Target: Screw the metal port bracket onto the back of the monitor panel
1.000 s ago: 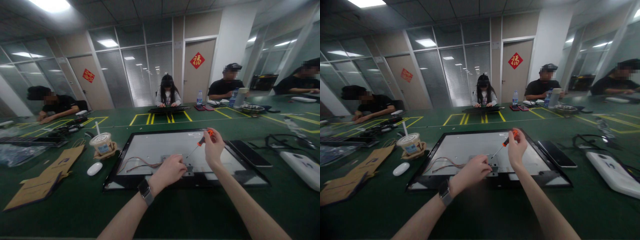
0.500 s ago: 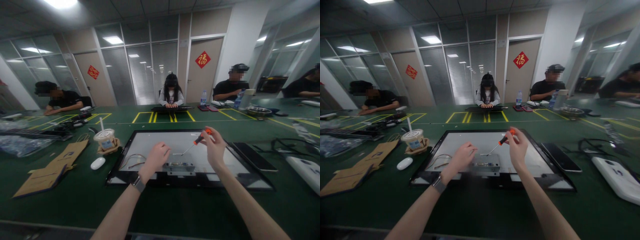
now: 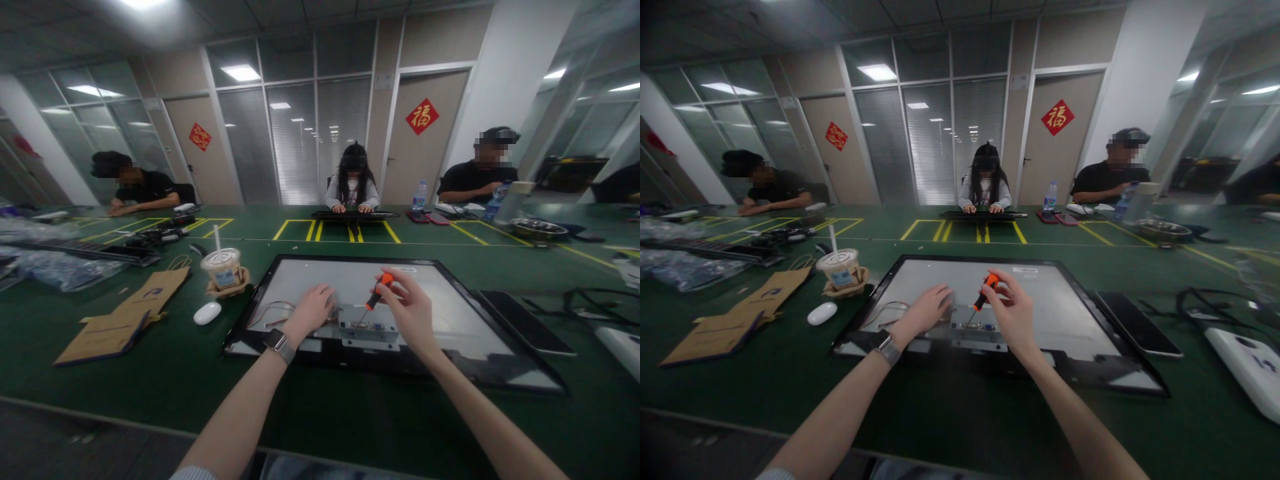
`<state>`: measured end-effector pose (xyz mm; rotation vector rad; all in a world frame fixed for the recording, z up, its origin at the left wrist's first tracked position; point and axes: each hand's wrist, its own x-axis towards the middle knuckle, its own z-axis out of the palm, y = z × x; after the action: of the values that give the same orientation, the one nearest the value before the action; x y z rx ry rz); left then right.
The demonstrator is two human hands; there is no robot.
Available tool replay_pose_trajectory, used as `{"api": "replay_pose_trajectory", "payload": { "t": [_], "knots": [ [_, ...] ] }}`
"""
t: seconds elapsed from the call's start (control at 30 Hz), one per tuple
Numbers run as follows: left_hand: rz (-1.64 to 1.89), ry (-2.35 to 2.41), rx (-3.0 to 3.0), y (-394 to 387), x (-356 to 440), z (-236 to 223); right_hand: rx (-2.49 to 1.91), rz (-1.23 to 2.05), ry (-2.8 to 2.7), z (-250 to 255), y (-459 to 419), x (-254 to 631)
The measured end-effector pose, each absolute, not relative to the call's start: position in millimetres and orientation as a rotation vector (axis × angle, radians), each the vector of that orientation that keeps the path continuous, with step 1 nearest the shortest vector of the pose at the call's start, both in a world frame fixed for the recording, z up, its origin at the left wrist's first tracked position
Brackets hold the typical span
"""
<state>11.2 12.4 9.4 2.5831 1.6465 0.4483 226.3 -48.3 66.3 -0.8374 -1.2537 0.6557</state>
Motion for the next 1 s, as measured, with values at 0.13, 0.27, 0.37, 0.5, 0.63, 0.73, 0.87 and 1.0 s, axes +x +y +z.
{"api": "replay_pose_trajectory", "payload": {
  "t": [0.13, 0.27, 0.37, 0.5, 0.63, 0.73, 0.87, 1.0],
  "knots": [
    [0.441, 1.646, 2.593, 11, 11, 11, -0.88, 0.616, -1.271, 65, -47, 228],
    [0.428, 1.647, 2.593, 11, 11, 12, -0.892, 0.612, -1.271, 64, -46, 228],
    [0.428, 1.644, 2.596, 10, 12, 12, -0.894, 0.612, -1.276, 63, -47, 226],
    [0.427, 1.644, 2.601, 10, 12, 12, -0.923, 0.505, -1.269, 65, -47, 230],
    [0.419, 1.643, 2.603, 10, 12, 12, -0.979, 0.235, -1.256, 71, -46, 242],
    [0.413, 1.642, 2.606, 10, 12, 12, -0.989, 0.041, -1.302, 75, -45, 249],
    [0.408, 1.648, 2.612, 9, 12, 13, -0.968, -0.063, -1.375, 72, -44, 251],
    [0.402, 1.654, 2.621, 7, 12, 16, -0.959, -0.081, -1.405, 67, -43, 250]
  ]
}}
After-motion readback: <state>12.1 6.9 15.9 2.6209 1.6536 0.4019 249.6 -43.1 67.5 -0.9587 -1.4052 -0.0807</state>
